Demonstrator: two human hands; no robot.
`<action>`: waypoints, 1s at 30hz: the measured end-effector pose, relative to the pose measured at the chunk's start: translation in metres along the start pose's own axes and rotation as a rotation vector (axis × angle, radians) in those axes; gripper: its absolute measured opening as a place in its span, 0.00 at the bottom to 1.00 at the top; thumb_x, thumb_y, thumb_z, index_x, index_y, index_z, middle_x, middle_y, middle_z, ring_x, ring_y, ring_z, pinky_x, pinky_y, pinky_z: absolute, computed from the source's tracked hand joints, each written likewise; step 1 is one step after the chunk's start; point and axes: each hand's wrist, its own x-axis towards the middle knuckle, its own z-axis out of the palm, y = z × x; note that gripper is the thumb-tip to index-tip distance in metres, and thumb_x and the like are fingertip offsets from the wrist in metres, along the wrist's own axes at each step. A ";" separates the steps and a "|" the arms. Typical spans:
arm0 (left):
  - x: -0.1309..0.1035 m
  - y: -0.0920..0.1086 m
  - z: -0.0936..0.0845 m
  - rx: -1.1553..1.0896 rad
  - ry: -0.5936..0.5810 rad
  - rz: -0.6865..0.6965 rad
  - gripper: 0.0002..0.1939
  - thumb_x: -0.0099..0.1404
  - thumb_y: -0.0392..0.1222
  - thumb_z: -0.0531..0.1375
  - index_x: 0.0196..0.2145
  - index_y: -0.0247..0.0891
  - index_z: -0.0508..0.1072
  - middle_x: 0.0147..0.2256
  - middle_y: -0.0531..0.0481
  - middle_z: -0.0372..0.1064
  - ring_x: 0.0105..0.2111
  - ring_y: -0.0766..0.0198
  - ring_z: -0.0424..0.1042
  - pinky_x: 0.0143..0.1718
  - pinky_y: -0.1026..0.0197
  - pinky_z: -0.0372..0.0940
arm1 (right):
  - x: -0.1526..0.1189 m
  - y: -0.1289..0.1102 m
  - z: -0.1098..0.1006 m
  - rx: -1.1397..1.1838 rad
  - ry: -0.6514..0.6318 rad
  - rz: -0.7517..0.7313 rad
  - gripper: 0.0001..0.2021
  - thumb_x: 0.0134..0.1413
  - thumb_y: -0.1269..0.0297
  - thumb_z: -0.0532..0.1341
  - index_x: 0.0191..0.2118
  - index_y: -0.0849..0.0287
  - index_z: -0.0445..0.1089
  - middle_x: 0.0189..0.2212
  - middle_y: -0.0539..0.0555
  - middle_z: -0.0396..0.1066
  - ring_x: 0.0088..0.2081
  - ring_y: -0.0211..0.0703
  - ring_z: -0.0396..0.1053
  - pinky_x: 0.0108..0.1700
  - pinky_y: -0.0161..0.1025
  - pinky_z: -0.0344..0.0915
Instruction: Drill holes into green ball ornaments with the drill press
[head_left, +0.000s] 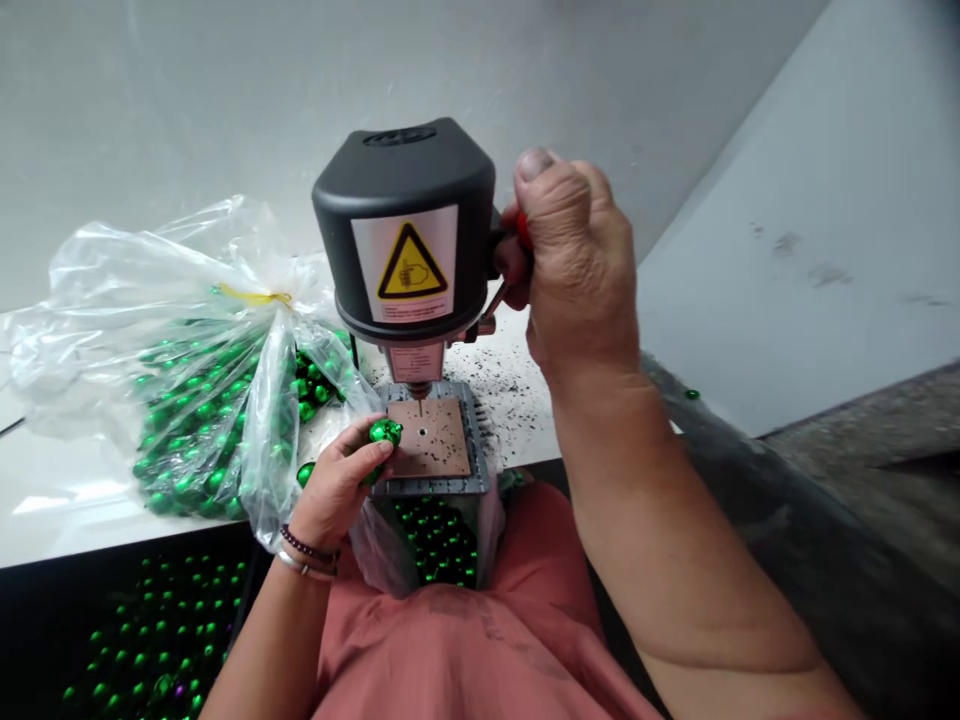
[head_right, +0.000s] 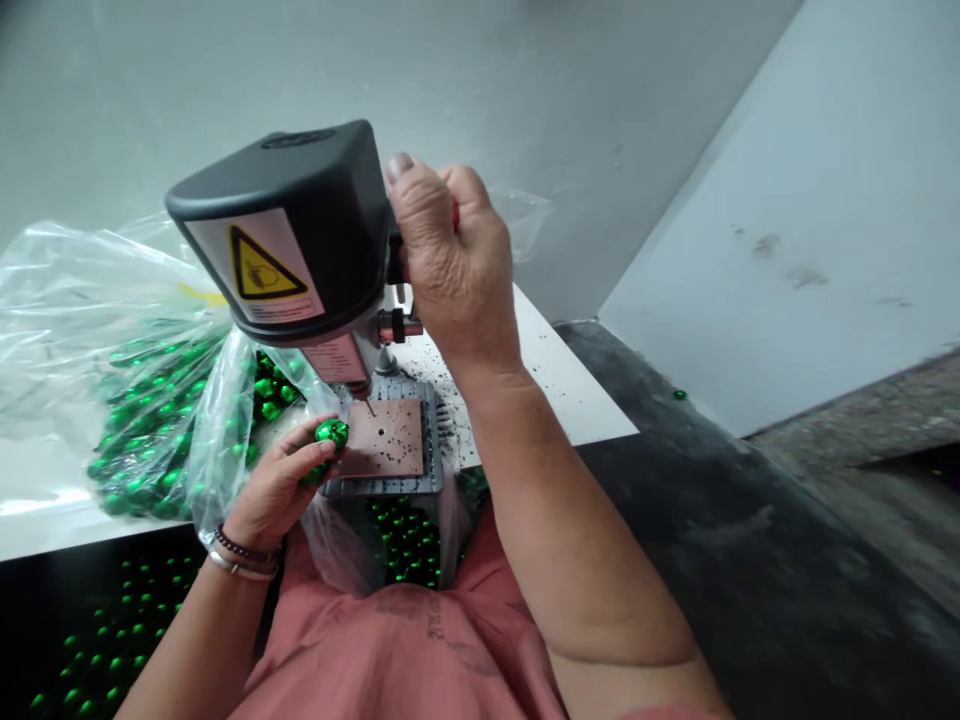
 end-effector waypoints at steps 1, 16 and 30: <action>0.002 -0.002 0.001 0.128 0.018 0.032 0.25 0.50 0.44 0.65 0.47 0.41 0.69 0.37 0.51 0.71 0.35 0.64 0.71 0.34 0.64 0.65 | 0.000 0.000 0.000 -0.009 -0.002 -0.007 0.15 0.54 0.55 0.52 0.22 0.57 0.49 0.18 0.44 0.46 0.20 0.27 0.49 0.22 0.30 0.49; 0.026 0.002 0.029 1.201 0.073 0.187 0.22 0.56 0.44 0.59 0.49 0.37 0.70 0.44 0.46 0.72 0.44 0.57 0.70 0.45 0.59 0.63 | 0.019 0.012 -0.003 -0.082 0.003 -0.037 0.25 0.48 0.40 0.50 0.22 0.58 0.43 0.21 0.46 0.44 0.23 0.28 0.47 0.25 0.31 0.50; 0.040 0.000 0.034 1.276 -0.064 0.333 0.21 0.60 0.45 0.56 0.50 0.35 0.68 0.51 0.41 0.65 0.51 0.58 0.65 0.53 0.59 0.58 | 0.016 0.014 -0.004 -0.067 -0.017 -0.055 0.25 0.49 0.41 0.50 0.23 0.57 0.41 0.22 0.46 0.41 0.22 0.28 0.48 0.25 0.30 0.50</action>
